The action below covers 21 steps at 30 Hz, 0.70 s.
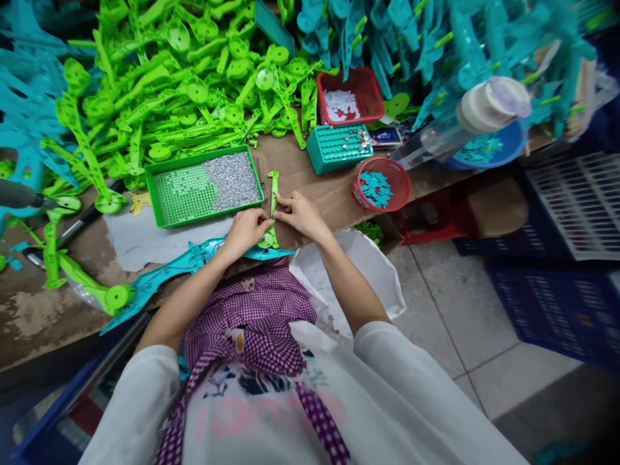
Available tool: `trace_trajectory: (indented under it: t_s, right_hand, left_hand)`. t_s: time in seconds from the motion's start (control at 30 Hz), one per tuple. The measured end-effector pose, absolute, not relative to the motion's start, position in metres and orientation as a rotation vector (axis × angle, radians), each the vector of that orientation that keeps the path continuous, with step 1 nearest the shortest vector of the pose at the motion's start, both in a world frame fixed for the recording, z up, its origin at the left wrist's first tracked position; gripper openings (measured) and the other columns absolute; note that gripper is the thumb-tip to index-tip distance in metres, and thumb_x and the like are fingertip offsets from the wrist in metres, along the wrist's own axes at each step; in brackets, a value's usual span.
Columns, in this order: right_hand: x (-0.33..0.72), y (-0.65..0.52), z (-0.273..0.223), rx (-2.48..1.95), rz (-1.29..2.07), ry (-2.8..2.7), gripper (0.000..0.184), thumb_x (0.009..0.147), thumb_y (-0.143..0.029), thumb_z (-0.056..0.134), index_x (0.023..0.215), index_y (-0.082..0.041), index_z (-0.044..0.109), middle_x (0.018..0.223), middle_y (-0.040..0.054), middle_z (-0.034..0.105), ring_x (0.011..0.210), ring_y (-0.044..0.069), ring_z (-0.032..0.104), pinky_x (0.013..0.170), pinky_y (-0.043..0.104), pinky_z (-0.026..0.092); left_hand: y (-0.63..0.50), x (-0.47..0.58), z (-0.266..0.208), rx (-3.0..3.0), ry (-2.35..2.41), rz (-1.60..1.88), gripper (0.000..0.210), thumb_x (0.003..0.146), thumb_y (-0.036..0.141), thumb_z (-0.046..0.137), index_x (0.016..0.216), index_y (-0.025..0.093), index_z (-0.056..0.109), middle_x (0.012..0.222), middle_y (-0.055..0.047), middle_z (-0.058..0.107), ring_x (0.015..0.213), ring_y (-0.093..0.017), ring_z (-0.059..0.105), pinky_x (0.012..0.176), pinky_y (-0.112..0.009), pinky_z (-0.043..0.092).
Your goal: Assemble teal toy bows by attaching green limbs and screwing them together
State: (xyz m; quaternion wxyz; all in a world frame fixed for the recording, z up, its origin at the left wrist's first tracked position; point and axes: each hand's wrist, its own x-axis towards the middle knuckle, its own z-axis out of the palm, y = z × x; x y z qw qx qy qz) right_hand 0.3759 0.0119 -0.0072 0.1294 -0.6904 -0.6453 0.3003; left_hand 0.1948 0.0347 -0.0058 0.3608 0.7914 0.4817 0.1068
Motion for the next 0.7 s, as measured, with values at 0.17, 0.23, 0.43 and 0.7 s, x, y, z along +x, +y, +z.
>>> trace_trajectory:
  t_s: [0.17,0.23,0.43,0.7]
  right_hand:
    - [0.381,0.015,-0.01,-1.903,0.953,-1.894,0.049,0.085,-0.042,0.063,0.13,-0.023,0.063,0.1,0.0057,0.057,0.094,0.023,0.06,0.084,0.033,0.046]
    - [0.382,0.016,-0.011,-1.889,0.961,-1.887,0.049,0.084,-0.042,0.065,0.129,-0.023,0.063,0.1,0.0054,0.057,0.093,0.022,0.06,0.083,0.033,0.046]
    - [0.381,0.015,-0.014,-1.908,0.95,-1.86,0.048,0.082,-0.038,0.068,0.127,-0.023,0.065,0.101,0.0059,0.057,0.091,0.022,0.06,0.084,0.035,0.046]
    - [0.382,0.017,-0.023,-1.894,0.926,-1.714,0.053,0.076,-0.04,0.073,0.124,-0.019,0.065,0.1,0.0051,0.062,0.085,0.019,0.06,0.081,0.034,0.047]
  left_hand:
    - [0.036,0.197,-0.012,1.965,1.296,0.367,0.012,0.084,0.023,0.063,0.079,0.017,0.072,0.078,-0.003,0.073,0.068,-0.016,0.062,0.07,-0.028,0.044]
    - [0.035,0.196,-0.015,1.98,1.27,0.391,0.011,0.084,0.023,0.063,0.078,0.017,0.071,0.078,-0.003,0.072,0.068,-0.015,0.061,0.069,-0.027,0.044]
    - [0.032,0.194,-0.017,1.961,1.244,0.457,0.01,0.085,0.022,0.063,0.082,0.017,0.071,0.079,-0.003,0.073,0.069,-0.015,0.063,0.069,-0.027,0.044]
    - [0.031,0.194,-0.02,2.004,1.252,0.444,0.015,0.086,0.024,0.059,0.083,0.016,0.071,0.077,-0.003,0.071,0.064,-0.015,0.059,0.065,-0.027,0.042]
